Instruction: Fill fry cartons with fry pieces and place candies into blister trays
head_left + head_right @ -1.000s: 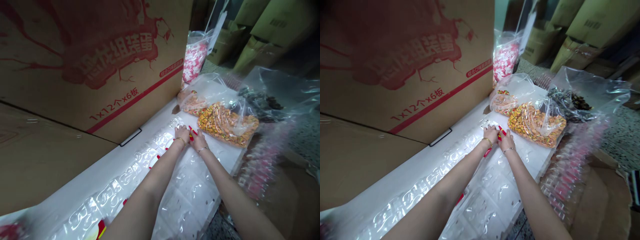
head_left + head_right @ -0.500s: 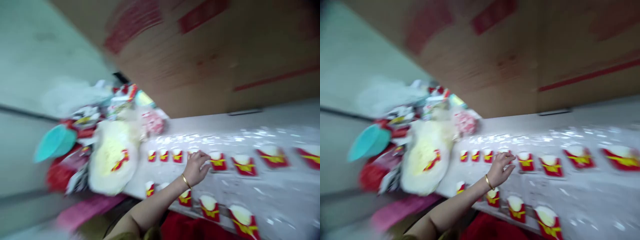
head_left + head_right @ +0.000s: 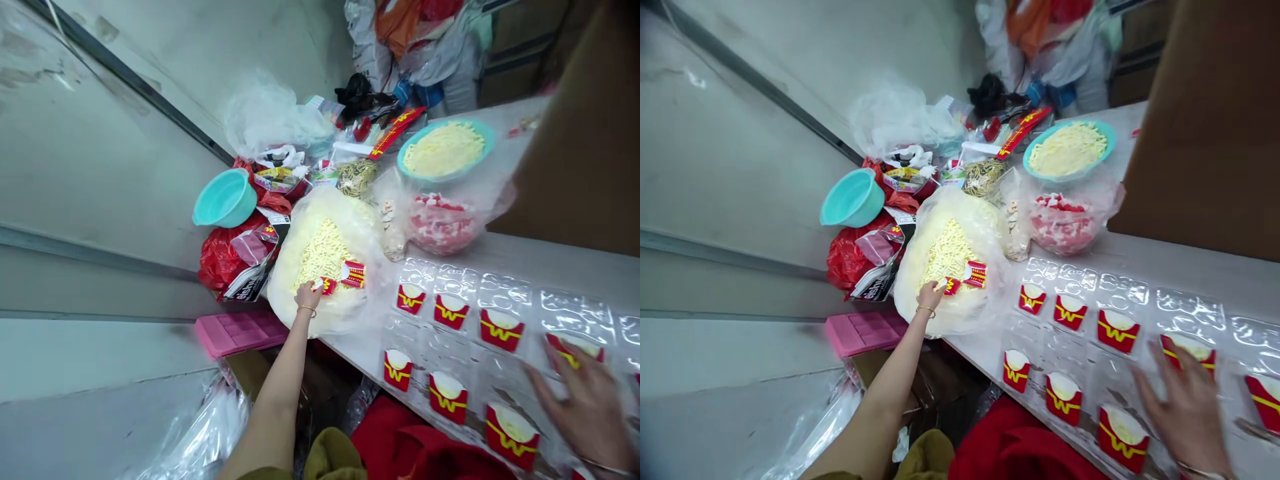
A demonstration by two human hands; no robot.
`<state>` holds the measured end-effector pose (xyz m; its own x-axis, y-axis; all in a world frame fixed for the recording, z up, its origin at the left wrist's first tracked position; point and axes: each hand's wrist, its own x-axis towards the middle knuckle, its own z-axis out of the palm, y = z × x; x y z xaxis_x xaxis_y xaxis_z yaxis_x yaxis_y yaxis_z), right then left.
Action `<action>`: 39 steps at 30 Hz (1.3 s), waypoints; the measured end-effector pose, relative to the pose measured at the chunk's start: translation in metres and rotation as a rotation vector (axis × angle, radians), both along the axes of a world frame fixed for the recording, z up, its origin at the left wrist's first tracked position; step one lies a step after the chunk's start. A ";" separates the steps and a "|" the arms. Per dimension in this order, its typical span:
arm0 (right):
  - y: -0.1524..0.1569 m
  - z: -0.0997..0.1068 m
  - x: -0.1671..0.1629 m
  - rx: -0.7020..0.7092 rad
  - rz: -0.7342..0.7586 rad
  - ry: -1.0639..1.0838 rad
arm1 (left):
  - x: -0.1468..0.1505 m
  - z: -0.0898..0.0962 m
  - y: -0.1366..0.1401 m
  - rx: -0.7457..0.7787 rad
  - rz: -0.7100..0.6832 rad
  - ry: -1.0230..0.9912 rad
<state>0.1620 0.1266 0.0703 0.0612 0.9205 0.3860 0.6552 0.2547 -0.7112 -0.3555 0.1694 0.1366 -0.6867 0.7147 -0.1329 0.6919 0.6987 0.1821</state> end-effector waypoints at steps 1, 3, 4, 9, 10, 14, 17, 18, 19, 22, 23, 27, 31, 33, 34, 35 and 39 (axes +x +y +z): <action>-0.002 0.001 -0.030 0.013 0.111 -0.031 | -0.007 -0.003 0.004 -0.029 -0.031 -0.023; -0.003 0.010 -0.099 0.012 0.256 -0.064 | -0.012 -0.006 0.006 -0.061 -0.108 -0.064; -0.002 0.017 -0.136 0.004 0.317 -0.076 | -0.010 -0.005 0.004 -0.063 -0.146 -0.080; 0.010 0.053 -0.296 -0.049 0.468 -0.226 | 0.024 0.015 -0.028 0.012 -0.606 -0.234; 0.014 0.053 -0.317 -0.072 0.476 -0.255 | 0.028 0.019 -0.033 0.022 -0.728 -0.307; 0.025 0.033 -0.354 -0.200 0.496 -0.288 | 0.007 0.019 -0.024 0.149 -0.795 -0.481; 0.026 0.016 -0.352 -0.228 0.497 -0.247 | -0.036 0.002 0.007 0.229 -0.537 -0.276; 0.025 0.013 -0.351 -0.237 0.494 -0.230 | -0.048 -0.006 0.017 0.210 -0.465 -0.216; 0.024 0.010 -0.350 -0.249 0.491 -0.214 | -0.059 -0.015 0.027 0.182 -0.410 -0.190; 0.023 0.008 -0.351 -0.291 0.503 -0.177 | -0.073 -0.039 0.047 0.142 -0.311 -0.250; 0.024 0.007 -0.352 -0.299 0.513 -0.161 | -0.074 -0.045 0.051 0.148 -0.292 -0.281; 0.030 0.004 -0.353 -0.302 0.522 -0.067 | -0.077 -0.059 0.055 0.211 -0.224 -0.400; 0.040 0.002 -0.358 -0.290 0.506 -0.011 | -0.085 -0.051 0.044 0.285 -0.127 -0.610; 0.047 0.003 -0.367 -0.271 0.515 -0.022 | -0.085 -0.040 0.035 0.308 -0.096 -0.712; 0.050 0.005 -0.372 -0.262 0.518 -0.033 | -0.084 -0.033 0.030 0.320 -0.087 -0.765; 0.054 0.006 -0.379 -0.255 0.517 -0.046 | -0.081 -0.026 0.026 0.338 -0.077 -0.838; 0.064 0.017 -0.405 -0.241 0.496 -0.090 | -0.061 -0.006 0.014 0.382 -0.032 -1.207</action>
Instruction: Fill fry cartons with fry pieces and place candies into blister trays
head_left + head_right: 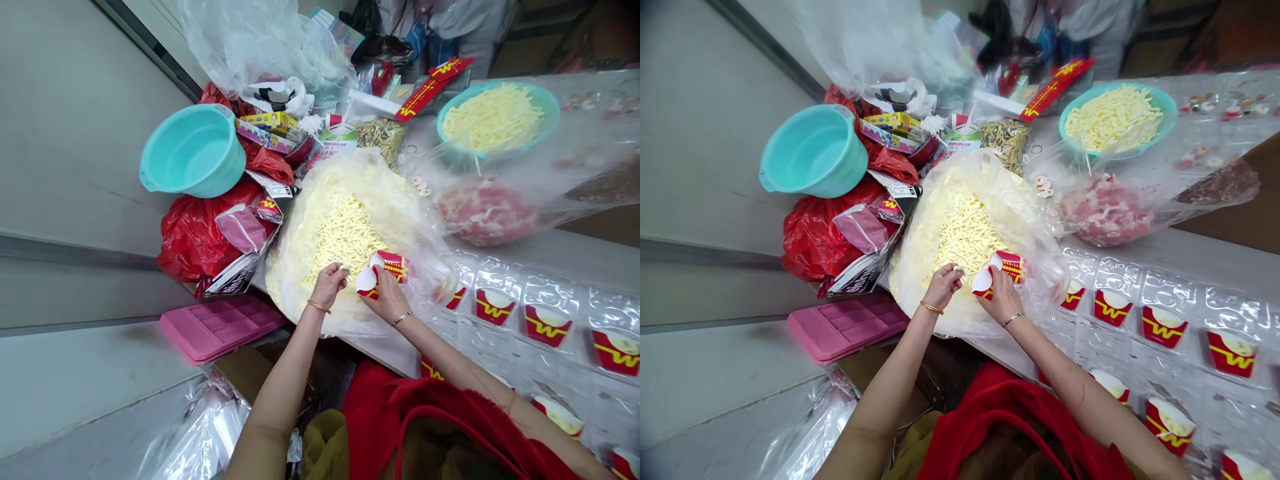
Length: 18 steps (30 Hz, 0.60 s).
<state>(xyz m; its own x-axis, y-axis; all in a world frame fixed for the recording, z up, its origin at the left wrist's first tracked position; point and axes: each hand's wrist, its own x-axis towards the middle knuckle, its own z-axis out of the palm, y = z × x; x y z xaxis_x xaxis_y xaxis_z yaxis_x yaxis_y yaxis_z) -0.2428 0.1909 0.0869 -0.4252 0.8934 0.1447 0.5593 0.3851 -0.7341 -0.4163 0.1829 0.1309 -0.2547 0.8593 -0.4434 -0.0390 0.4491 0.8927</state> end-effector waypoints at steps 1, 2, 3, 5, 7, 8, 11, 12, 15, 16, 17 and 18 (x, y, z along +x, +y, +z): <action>0.002 0.003 -0.004 0.005 0.000 -0.010 | 0.005 0.002 -0.002 0.001 -0.017 -0.025; 0.003 0.006 -0.007 0.011 0.003 -0.021 | 0.009 0.004 -0.003 0.004 -0.045 0.003; 0.004 0.009 -0.009 0.017 0.010 -0.031 | 0.012 0.005 -0.003 0.016 -0.079 0.061; 0.004 0.014 -0.008 0.025 0.022 -0.052 | 0.014 0.008 -0.004 0.052 -0.163 0.204; 0.004 0.018 -0.004 0.023 0.029 -0.075 | 0.014 0.012 -0.004 0.072 -0.249 0.326; 0.004 0.019 -0.002 0.022 0.029 -0.087 | 0.015 0.014 -0.004 0.082 -0.289 0.376; 0.002 0.020 0.000 0.022 0.041 -0.116 | 0.022 0.018 -0.006 0.147 -0.363 0.539; 0.001 0.019 0.000 0.029 0.055 -0.116 | 0.027 0.018 -0.007 0.170 -0.387 0.605; -0.001 0.013 0.000 0.052 0.110 -0.082 | 0.039 0.011 -0.012 0.159 -0.502 0.717; -0.002 0.010 0.001 0.053 0.120 -0.063 | 0.039 0.008 -0.012 0.141 -0.544 0.684; -0.003 0.006 0.003 0.049 0.121 -0.047 | 0.038 0.005 -0.011 0.123 -0.549 0.625; -0.003 0.002 0.006 0.042 0.111 -0.032 | 0.034 0.002 -0.008 0.109 -0.509 0.564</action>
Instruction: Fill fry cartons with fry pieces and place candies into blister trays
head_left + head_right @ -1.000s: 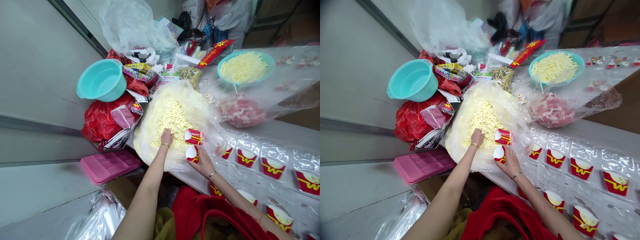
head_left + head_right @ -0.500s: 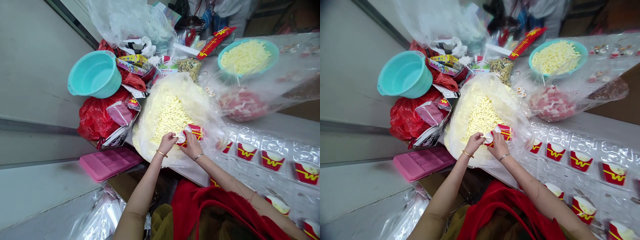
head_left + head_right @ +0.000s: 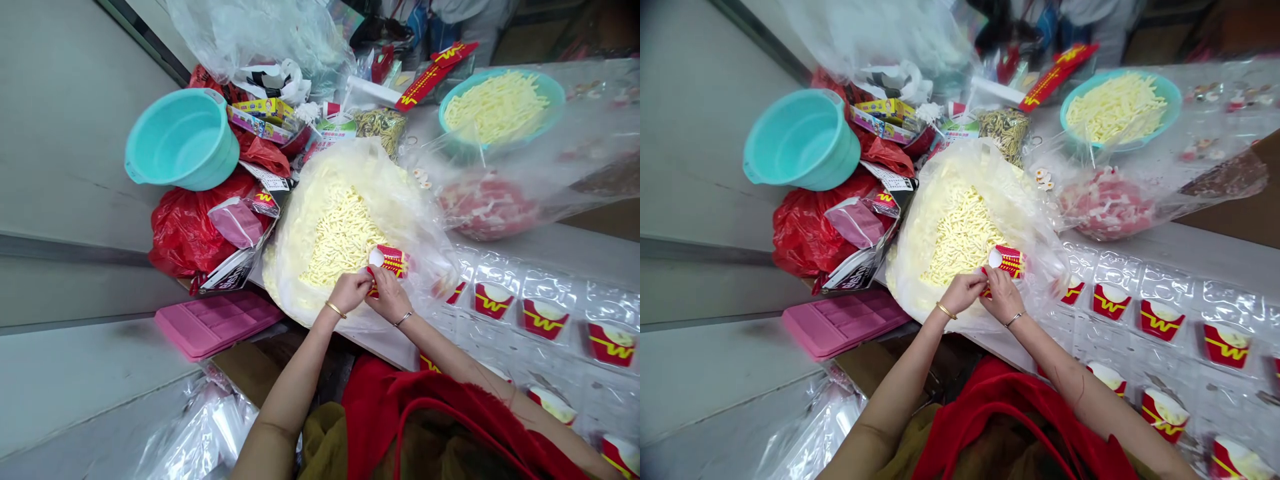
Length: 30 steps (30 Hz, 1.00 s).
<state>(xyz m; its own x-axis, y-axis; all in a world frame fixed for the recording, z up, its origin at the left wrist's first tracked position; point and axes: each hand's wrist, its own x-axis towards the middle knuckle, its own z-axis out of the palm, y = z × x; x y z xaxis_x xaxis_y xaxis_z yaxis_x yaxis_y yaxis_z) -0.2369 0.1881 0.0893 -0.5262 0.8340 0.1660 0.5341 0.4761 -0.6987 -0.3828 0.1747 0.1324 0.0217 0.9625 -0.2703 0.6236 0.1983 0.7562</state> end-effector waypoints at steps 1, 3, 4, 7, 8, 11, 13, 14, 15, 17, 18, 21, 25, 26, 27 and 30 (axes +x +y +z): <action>0.000 -0.004 0.003 -0.008 -0.018 0.013 | -0.006 -0.003 0.005 0.002 0.074 -0.041; 0.001 -0.010 0.010 -0.021 -0.058 0.036 | -0.019 -0.008 0.021 0.042 0.247 0.008; 0.002 -0.013 0.013 -0.023 -0.075 0.045 | -0.024 -0.010 0.031 0.056 0.303 0.097; 0.004 -0.016 0.017 -0.026 -0.101 0.055 | -0.025 -0.022 0.067 -0.014 0.325 0.419; 0.005 -0.016 0.017 -0.029 -0.105 0.054 | -0.021 -0.027 0.079 -0.059 0.328 0.495; 0.006 -0.016 0.018 -0.042 -0.115 0.051 | -0.007 -0.044 0.101 -0.145 0.365 0.587; 0.006 -0.016 0.019 -0.048 -0.123 0.049 | -0.005 -0.053 0.105 -0.139 0.395 0.543; 0.007 -0.017 0.020 -0.051 -0.127 0.048 | -0.007 -0.055 0.104 -0.123 0.425 0.469; 0.007 -0.017 0.021 -0.053 -0.130 0.048 | -0.011 -0.056 0.102 -0.108 0.457 0.366; 0.008 -0.017 0.023 -0.058 -0.131 0.048 | -0.023 -0.053 0.092 -0.089 0.512 0.134; 0.009 -0.016 0.022 -0.062 -0.129 0.050 | -0.030 -0.049 0.086 -0.090 0.527 0.038; 0.012 -0.012 0.017 -0.077 -0.125 0.055 | -0.046 -0.029 0.065 -0.109 0.501 -0.145; 0.016 -0.003 -0.002 -0.065 -0.127 0.043 | -0.049 0.001 0.041 -0.156 0.408 -0.637; 0.017 -0.001 -0.007 -0.055 -0.123 0.045 | -0.048 0.007 0.037 -0.176 0.376 -0.703; 0.018 0.002 -0.012 -0.048 -0.117 0.051 | -0.046 0.010 0.034 -0.192 0.344 -0.705; 0.018 0.009 -0.021 -0.051 -0.105 0.068 | -0.037 0.016 0.032 -0.169 0.250 -0.451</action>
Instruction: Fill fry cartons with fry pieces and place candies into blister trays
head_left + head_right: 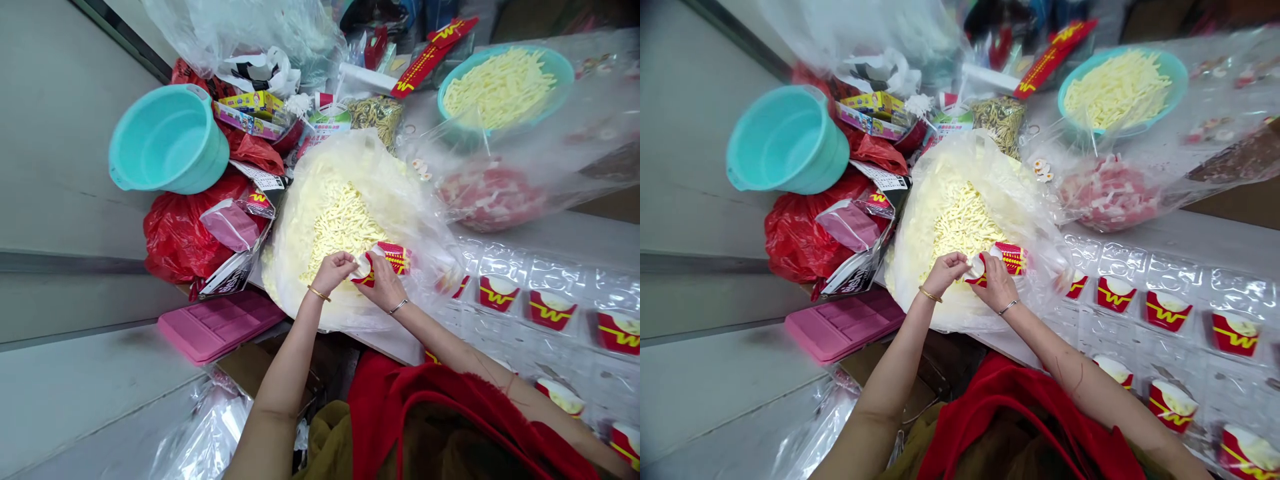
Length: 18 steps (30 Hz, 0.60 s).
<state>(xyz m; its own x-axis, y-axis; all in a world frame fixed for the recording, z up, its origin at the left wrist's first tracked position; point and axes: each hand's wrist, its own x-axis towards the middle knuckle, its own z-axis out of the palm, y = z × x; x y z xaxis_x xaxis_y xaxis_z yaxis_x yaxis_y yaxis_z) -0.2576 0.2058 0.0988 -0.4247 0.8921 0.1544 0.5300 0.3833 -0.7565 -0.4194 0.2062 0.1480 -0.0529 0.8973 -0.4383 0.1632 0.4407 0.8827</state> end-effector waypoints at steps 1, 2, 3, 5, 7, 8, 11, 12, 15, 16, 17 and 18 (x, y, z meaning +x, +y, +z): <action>-0.001 0.002 -0.001 -0.005 0.001 0.001 | 0.004 0.001 0.000 0.021 -0.039 0.158; -0.001 0.003 -0.001 -0.008 0.005 -0.001 | 0.009 0.002 0.000 0.041 -0.078 0.337; -0.003 0.003 -0.001 -0.010 0.013 -0.005 | 0.015 0.003 0.000 0.055 -0.125 0.513; -0.006 0.000 0.002 -0.012 0.034 -0.008 | 0.027 0.005 0.000 0.060 -0.260 0.768; -0.009 -0.006 0.007 -0.009 0.047 0.003 | 0.037 0.005 0.001 0.056 -0.433 0.823; -0.009 -0.010 0.010 -0.004 0.049 0.011 | 0.039 0.004 0.002 0.059 -0.519 0.774; -0.008 -0.020 0.022 0.013 0.029 0.030 | 0.036 -0.004 0.009 0.058 -0.605 0.464; -0.006 -0.022 0.026 0.011 0.016 0.032 | 0.031 -0.008 0.014 0.051 -0.537 0.396; -0.001 -0.023 0.034 -0.008 -0.024 0.044 | 0.017 -0.019 0.037 0.080 -0.229 0.578; 0.000 -0.023 0.035 -0.012 -0.031 0.049 | 0.015 -0.023 0.046 0.113 -0.169 0.725; 0.001 -0.022 0.035 -0.013 -0.036 0.054 | 0.015 -0.028 0.056 0.148 -0.153 0.869; 0.001 -0.021 0.035 -0.012 -0.041 0.059 | 0.016 -0.033 0.065 0.179 -0.171 0.989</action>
